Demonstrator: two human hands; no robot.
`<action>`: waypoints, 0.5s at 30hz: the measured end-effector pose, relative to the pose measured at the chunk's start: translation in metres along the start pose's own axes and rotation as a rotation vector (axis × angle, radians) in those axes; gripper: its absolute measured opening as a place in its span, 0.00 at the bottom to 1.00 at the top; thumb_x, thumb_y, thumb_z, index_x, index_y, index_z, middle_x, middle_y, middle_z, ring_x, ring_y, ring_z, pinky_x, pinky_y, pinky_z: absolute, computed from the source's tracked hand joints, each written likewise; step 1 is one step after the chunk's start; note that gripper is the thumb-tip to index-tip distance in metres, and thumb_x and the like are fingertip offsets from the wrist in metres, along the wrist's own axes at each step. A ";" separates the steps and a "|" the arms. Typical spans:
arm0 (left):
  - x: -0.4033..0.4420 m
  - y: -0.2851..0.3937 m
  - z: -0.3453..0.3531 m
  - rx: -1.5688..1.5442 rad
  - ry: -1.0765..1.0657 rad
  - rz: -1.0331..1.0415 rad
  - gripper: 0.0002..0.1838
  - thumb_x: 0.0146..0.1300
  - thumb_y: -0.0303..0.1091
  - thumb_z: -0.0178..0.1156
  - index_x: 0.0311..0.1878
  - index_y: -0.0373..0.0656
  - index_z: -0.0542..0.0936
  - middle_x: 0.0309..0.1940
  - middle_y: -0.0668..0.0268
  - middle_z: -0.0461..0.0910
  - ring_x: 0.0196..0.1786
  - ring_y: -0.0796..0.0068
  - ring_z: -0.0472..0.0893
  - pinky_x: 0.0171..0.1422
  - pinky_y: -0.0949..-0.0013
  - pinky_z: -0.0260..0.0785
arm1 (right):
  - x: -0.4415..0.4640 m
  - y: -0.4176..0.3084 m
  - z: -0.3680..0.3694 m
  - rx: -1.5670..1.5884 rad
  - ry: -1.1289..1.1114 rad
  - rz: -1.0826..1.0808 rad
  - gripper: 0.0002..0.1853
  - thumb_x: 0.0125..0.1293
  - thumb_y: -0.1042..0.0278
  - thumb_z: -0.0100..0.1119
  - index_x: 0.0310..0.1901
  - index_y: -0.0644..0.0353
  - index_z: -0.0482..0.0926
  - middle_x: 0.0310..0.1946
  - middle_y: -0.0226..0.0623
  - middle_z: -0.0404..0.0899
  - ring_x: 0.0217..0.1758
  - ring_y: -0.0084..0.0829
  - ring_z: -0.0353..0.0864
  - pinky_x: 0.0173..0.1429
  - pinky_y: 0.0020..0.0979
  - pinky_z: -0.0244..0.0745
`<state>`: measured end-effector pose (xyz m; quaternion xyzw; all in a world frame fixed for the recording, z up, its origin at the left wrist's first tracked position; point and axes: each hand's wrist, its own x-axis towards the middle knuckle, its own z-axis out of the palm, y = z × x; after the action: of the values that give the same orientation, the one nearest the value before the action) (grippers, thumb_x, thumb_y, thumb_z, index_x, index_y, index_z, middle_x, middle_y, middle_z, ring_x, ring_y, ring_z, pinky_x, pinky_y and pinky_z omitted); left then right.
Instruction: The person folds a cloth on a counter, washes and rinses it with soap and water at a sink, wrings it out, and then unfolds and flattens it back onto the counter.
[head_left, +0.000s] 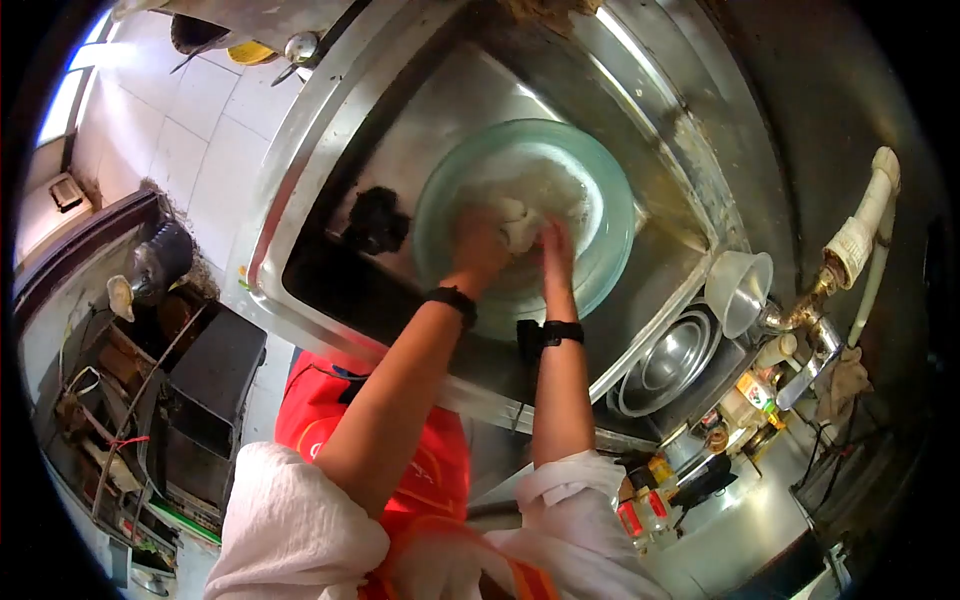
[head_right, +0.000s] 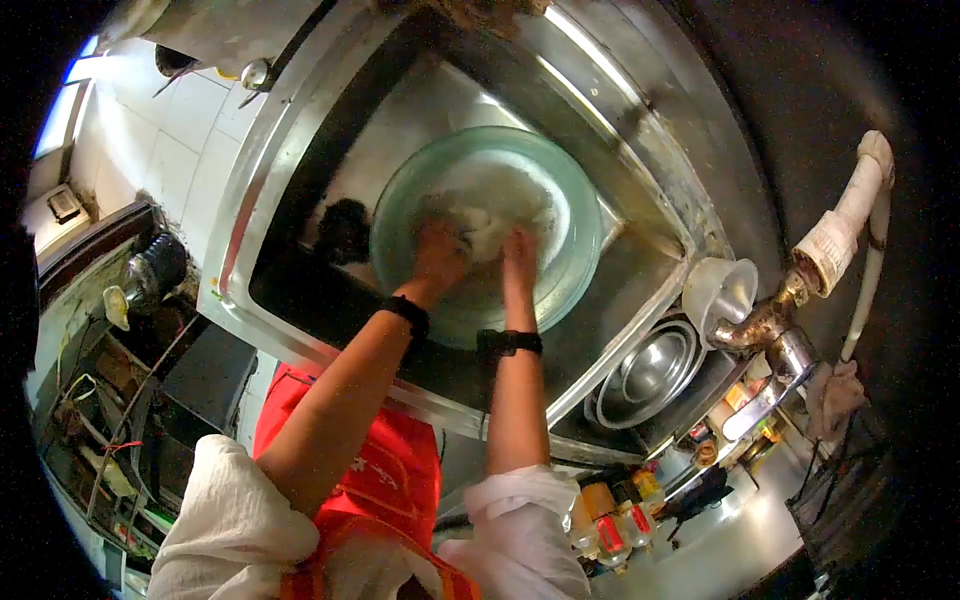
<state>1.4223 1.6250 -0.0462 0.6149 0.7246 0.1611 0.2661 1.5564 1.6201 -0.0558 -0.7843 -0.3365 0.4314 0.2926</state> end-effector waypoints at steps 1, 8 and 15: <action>0.011 0.015 -0.032 -0.083 -0.343 -0.063 0.25 0.48 0.33 0.56 0.51 0.35 0.67 0.51 0.49 0.68 0.54 0.52 0.68 0.57 0.58 0.60 | -0.004 0.000 0.010 0.013 -0.009 -0.115 0.17 0.61 0.53 0.51 0.34 0.61 0.77 0.24 0.30 0.73 0.28 0.28 0.72 0.35 0.26 0.67; -0.012 -0.022 -0.014 -0.093 -0.702 0.095 0.11 0.53 0.26 0.47 0.39 0.39 0.76 0.41 0.52 0.76 0.44 0.55 0.75 0.49 0.61 0.66 | -0.011 0.038 0.030 -0.388 -0.382 -0.215 0.21 0.63 0.52 0.45 0.43 0.63 0.75 0.38 0.42 0.76 0.38 0.28 0.72 0.44 0.31 0.67; -0.015 -0.032 -0.015 -0.278 -0.842 0.380 0.21 0.49 0.30 0.56 0.50 0.41 0.72 0.45 0.54 0.75 0.50 0.58 0.74 0.55 0.63 0.63 | -0.037 0.009 -0.016 -0.173 -0.546 0.040 0.15 0.60 0.58 0.49 0.38 0.63 0.76 0.33 0.40 0.76 0.36 0.31 0.76 0.40 0.30 0.70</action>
<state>1.3898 1.6054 -0.0495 0.7069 0.4003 0.0391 0.5818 1.5579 1.5830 -0.0380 -0.6676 -0.4229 0.6018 0.1149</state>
